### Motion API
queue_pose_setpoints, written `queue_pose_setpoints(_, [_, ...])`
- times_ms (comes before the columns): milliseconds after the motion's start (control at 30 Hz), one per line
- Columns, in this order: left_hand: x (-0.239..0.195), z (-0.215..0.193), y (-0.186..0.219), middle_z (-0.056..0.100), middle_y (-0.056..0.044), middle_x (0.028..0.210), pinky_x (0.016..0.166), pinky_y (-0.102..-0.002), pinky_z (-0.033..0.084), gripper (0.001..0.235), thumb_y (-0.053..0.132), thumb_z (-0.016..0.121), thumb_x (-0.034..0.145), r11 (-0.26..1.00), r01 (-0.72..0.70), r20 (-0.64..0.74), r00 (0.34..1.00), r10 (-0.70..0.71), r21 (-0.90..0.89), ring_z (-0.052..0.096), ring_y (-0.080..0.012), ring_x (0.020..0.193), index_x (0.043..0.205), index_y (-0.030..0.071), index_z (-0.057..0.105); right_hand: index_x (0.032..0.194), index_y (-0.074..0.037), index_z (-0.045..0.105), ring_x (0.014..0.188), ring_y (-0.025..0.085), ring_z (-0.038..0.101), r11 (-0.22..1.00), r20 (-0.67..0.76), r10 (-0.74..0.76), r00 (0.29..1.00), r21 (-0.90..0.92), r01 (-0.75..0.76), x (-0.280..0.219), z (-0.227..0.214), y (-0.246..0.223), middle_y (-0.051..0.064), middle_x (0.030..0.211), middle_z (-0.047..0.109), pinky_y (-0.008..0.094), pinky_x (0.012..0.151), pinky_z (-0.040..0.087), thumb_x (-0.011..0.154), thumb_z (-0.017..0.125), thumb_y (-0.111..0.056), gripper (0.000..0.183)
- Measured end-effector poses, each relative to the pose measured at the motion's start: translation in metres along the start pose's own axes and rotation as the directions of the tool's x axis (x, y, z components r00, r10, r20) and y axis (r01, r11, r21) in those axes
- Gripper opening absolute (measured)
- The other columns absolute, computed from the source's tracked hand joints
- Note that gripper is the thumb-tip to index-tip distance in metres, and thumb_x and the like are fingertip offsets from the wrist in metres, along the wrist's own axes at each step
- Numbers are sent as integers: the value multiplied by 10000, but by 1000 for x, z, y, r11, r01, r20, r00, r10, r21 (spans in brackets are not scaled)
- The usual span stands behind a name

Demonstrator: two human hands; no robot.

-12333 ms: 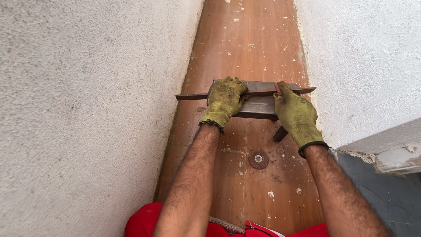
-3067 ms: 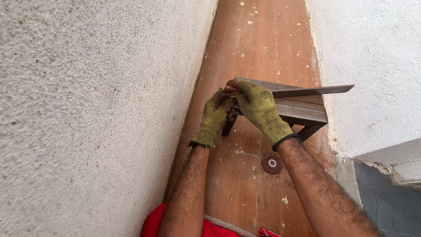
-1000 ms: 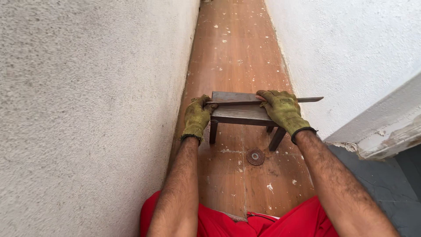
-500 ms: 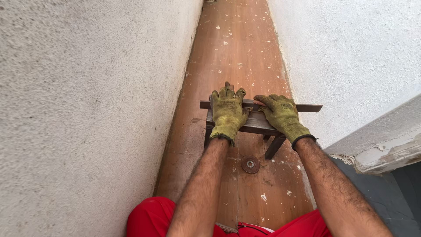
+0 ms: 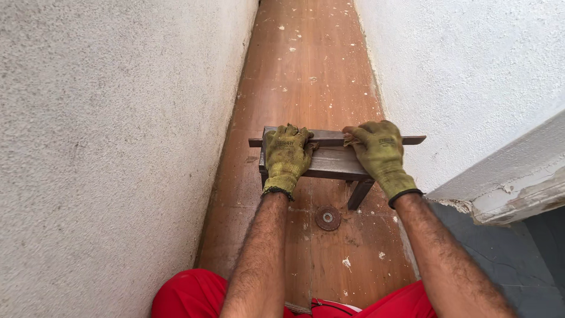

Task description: The person sits on the floor and uses a metal file to sharpen a long metal bar. They hold the bar with one hand and rub the file along its length with the other, repeating the motion continuously.

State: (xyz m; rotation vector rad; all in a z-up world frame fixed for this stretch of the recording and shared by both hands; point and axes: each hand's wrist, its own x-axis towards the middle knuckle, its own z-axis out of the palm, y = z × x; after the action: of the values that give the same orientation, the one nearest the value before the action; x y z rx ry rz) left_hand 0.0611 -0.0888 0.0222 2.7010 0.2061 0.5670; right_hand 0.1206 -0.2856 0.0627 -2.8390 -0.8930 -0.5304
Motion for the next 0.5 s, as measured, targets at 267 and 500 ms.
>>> queue_pose_setpoints(267, [9,-19,-1,686,5,1160,1044,-464,412,326,482,678,918,996,0,141,990,-13,92,577,-190,1193,1173,285,729,1277,-309,694,1118,187,655,983,-105,-144,984,100,154,-3,12,-9,2,1100,738,469,1194,379,958,688,-259,323])
queue_pose_setpoints(500, [28,-42,9,711,33,1177,1114,-446,389,431,591,579,953,978,4,379,922,-84,207,595,-143,1229,1250,295,680,1271,-303,691,1218,294,575,994,-244,75,967,101,-52,-25,22,6,35,1177,716,503,1153,357,916,715,-249,360])
